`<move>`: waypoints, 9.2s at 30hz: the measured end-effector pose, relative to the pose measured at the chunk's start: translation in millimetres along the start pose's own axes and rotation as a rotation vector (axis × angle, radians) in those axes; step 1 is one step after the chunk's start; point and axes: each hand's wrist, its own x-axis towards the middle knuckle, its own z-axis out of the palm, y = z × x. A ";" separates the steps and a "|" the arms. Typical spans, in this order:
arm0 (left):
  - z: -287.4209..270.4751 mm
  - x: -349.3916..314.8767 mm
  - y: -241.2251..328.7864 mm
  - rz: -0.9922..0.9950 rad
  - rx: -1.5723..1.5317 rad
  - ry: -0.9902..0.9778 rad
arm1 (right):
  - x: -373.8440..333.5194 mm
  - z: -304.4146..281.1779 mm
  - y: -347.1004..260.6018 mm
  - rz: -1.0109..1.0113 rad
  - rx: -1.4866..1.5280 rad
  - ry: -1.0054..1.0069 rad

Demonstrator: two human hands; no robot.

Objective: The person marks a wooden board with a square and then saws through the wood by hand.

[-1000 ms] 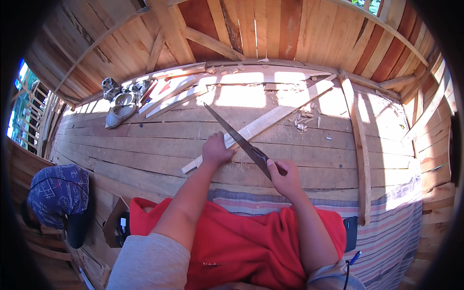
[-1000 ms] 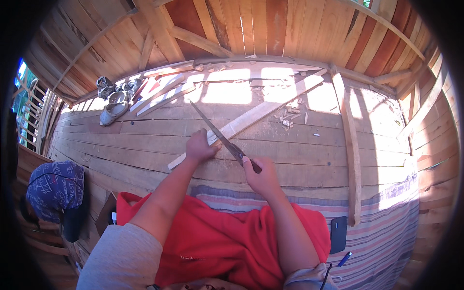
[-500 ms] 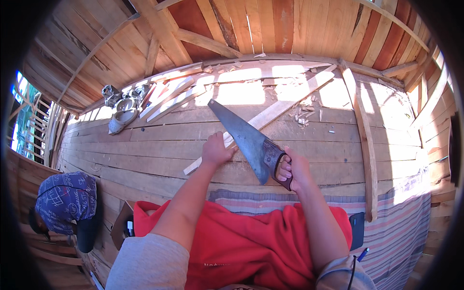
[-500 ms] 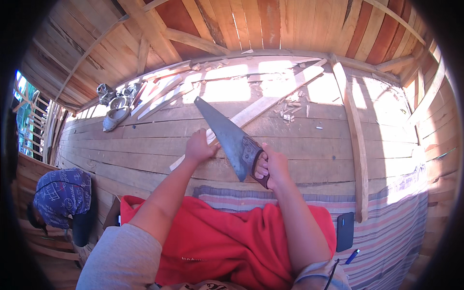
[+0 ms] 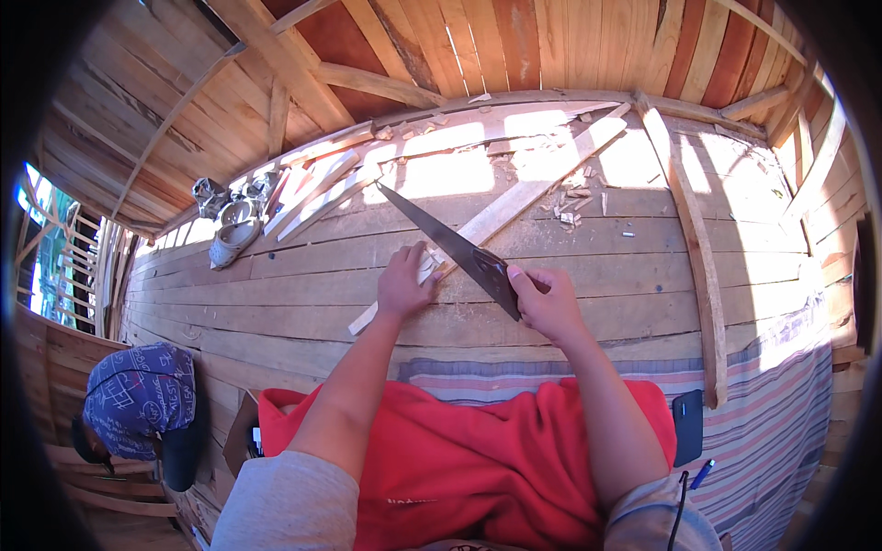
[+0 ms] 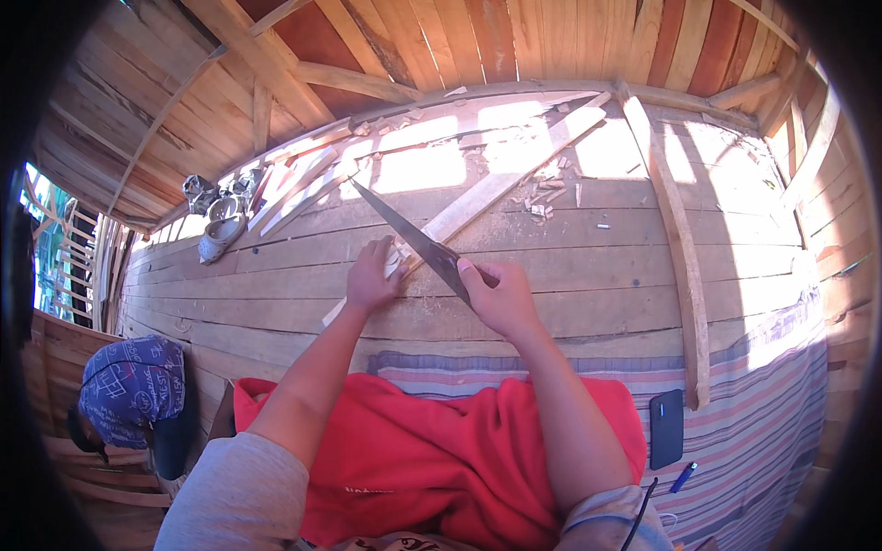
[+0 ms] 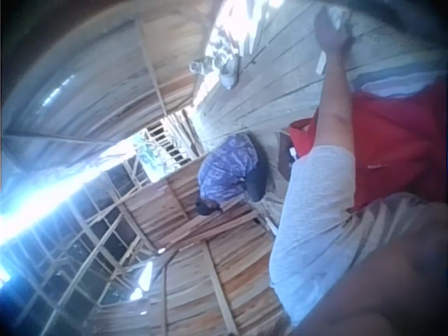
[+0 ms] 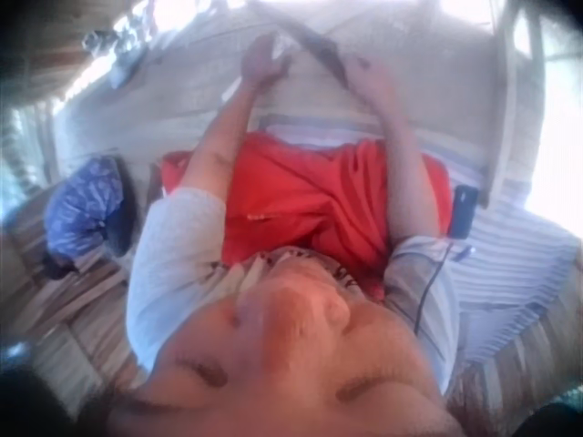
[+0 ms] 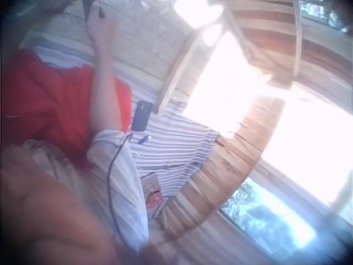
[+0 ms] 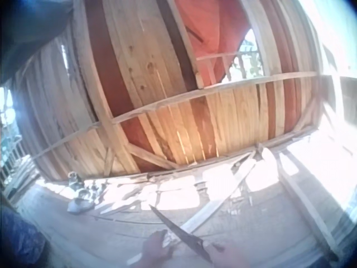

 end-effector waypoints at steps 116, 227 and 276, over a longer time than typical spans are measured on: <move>-75.8 44.1 62.3 0.046 -0.264 -0.564 | 13.6 30.2 17.5 0.251 0.332 -0.167; -161.0 0.8 -12.1 -0.323 0.247 -0.095 | 16.4 -127.8 45.3 0.190 0.174 0.392; -162.8 -4.9 -15.1 -0.208 -0.146 -0.108 | -51.2 -166.2 -45.8 0.065 -0.317 0.310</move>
